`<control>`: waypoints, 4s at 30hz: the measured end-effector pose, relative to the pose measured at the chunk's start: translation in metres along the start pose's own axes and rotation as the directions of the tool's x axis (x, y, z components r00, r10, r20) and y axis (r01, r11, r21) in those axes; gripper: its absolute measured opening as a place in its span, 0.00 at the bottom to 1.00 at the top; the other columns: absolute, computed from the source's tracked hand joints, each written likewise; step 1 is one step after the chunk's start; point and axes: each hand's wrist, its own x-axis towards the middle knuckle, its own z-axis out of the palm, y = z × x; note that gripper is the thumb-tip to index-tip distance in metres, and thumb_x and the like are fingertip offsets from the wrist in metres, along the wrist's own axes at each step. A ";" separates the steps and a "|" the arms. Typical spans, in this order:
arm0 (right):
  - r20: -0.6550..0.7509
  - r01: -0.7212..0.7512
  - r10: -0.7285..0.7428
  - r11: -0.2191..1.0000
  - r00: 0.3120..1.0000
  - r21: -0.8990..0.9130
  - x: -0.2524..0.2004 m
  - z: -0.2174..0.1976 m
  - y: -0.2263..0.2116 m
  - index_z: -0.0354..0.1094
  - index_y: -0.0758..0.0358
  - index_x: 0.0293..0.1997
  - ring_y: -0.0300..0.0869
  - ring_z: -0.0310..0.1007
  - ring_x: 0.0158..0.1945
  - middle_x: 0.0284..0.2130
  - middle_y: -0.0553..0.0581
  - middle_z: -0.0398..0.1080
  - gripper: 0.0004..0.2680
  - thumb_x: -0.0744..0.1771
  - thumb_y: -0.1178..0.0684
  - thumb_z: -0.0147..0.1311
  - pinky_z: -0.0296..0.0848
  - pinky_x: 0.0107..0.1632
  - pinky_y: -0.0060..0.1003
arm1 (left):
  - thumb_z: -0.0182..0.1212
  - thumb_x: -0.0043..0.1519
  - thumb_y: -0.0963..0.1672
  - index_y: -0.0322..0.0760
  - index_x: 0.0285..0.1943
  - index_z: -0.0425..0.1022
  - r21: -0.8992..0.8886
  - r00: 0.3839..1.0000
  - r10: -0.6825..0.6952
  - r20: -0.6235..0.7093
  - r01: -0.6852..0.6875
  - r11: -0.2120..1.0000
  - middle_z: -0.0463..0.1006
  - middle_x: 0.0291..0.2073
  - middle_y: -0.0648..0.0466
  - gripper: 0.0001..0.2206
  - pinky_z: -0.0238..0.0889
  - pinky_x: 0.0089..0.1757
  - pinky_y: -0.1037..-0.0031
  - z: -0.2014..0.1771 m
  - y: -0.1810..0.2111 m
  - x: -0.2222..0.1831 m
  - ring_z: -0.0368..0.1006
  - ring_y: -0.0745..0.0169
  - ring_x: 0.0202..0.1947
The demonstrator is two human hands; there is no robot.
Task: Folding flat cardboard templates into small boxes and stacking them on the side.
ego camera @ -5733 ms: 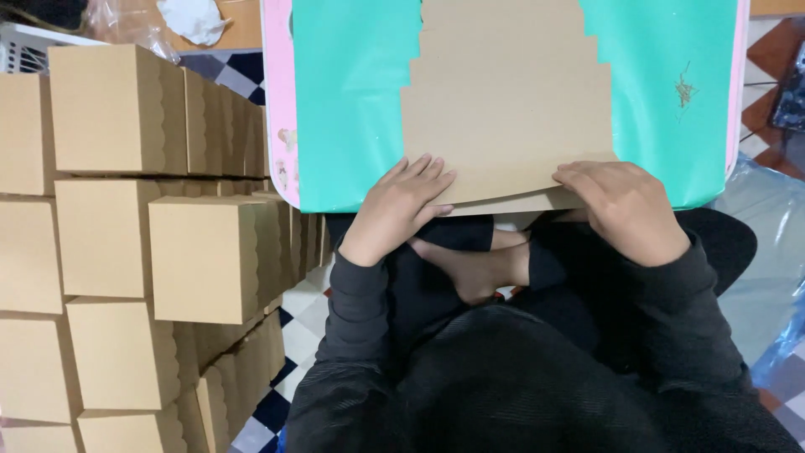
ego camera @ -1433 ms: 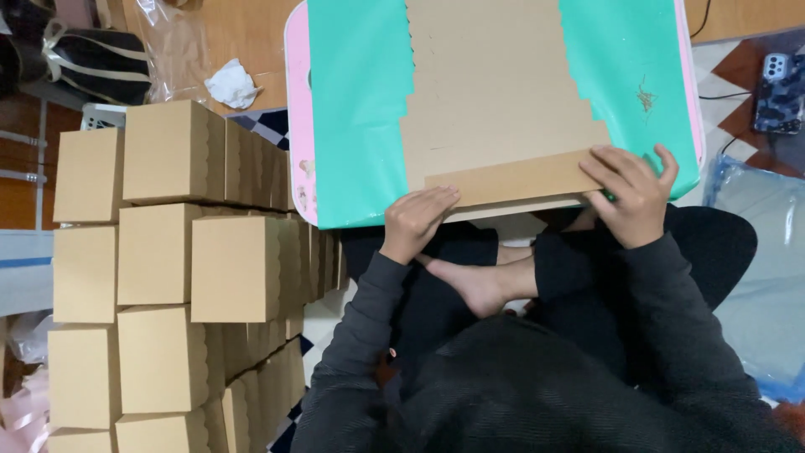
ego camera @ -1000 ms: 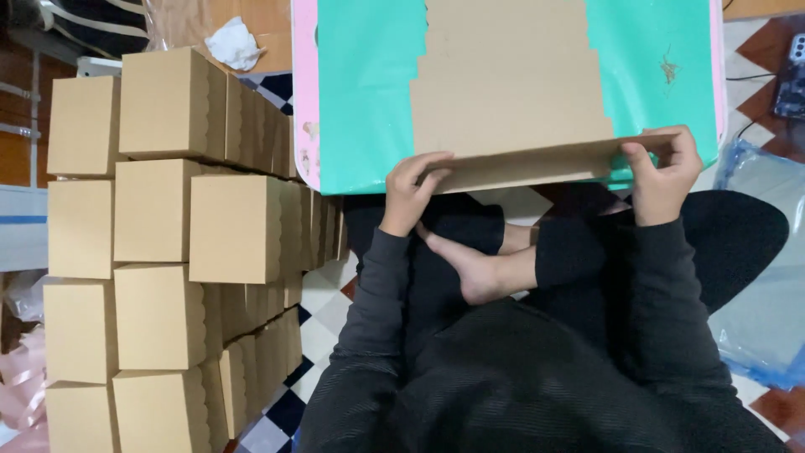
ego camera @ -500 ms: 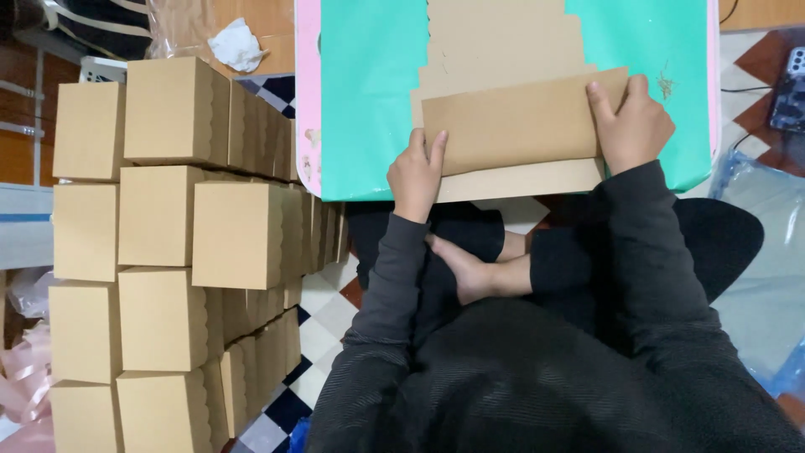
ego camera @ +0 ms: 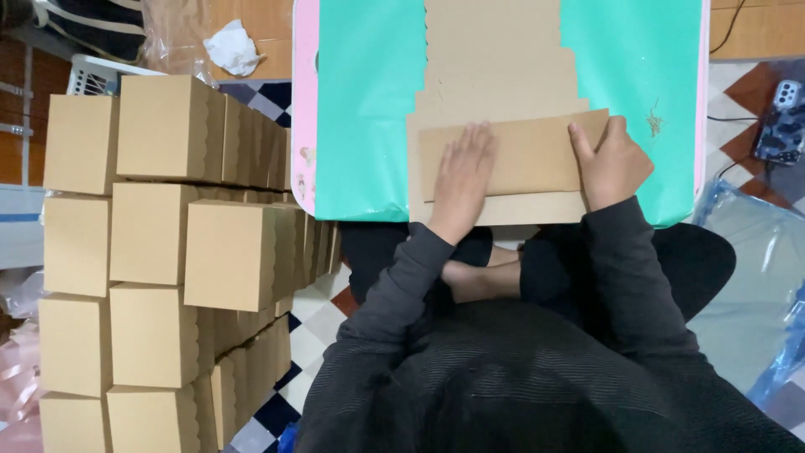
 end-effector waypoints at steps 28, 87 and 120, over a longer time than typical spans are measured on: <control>0.067 0.402 -0.591 0.624 0.804 0.670 -0.031 -0.004 -0.111 0.18 0.67 0.80 0.65 0.11 0.78 0.78 0.69 0.16 0.50 0.59 0.11 0.14 0.10 0.72 0.65 | 0.40 0.74 0.51 0.37 0.84 0.38 0.227 0.938 -0.251 0.241 0.197 0.954 0.32 0.83 0.49 0.31 0.11 0.72 0.50 0.018 0.013 0.010 0.24 0.51 0.82; 0.262 -0.141 -0.021 0.798 0.965 0.586 -0.007 -0.076 0.028 0.66 0.72 0.69 0.45 0.71 0.47 0.49 0.61 0.75 0.17 0.73 0.53 0.58 0.69 0.52 0.44 | 0.58 0.67 0.53 0.44 0.61 0.78 -0.067 0.882 -0.424 -0.204 0.420 0.905 0.71 0.61 0.53 0.19 0.60 0.53 0.55 -0.065 -0.059 -0.032 0.64 0.45 0.61; 0.520 -0.084 -0.362 0.755 0.774 0.650 -0.029 -0.162 0.034 0.80 0.64 0.38 0.42 0.74 0.52 0.41 0.54 0.79 0.10 0.72 0.53 0.53 0.68 0.63 0.37 | 0.62 0.68 0.42 0.51 0.48 0.80 -0.338 0.985 0.152 0.087 -0.115 0.934 0.74 0.40 0.64 0.06 0.52 0.49 0.68 -0.142 -0.036 -0.064 0.72 0.64 0.44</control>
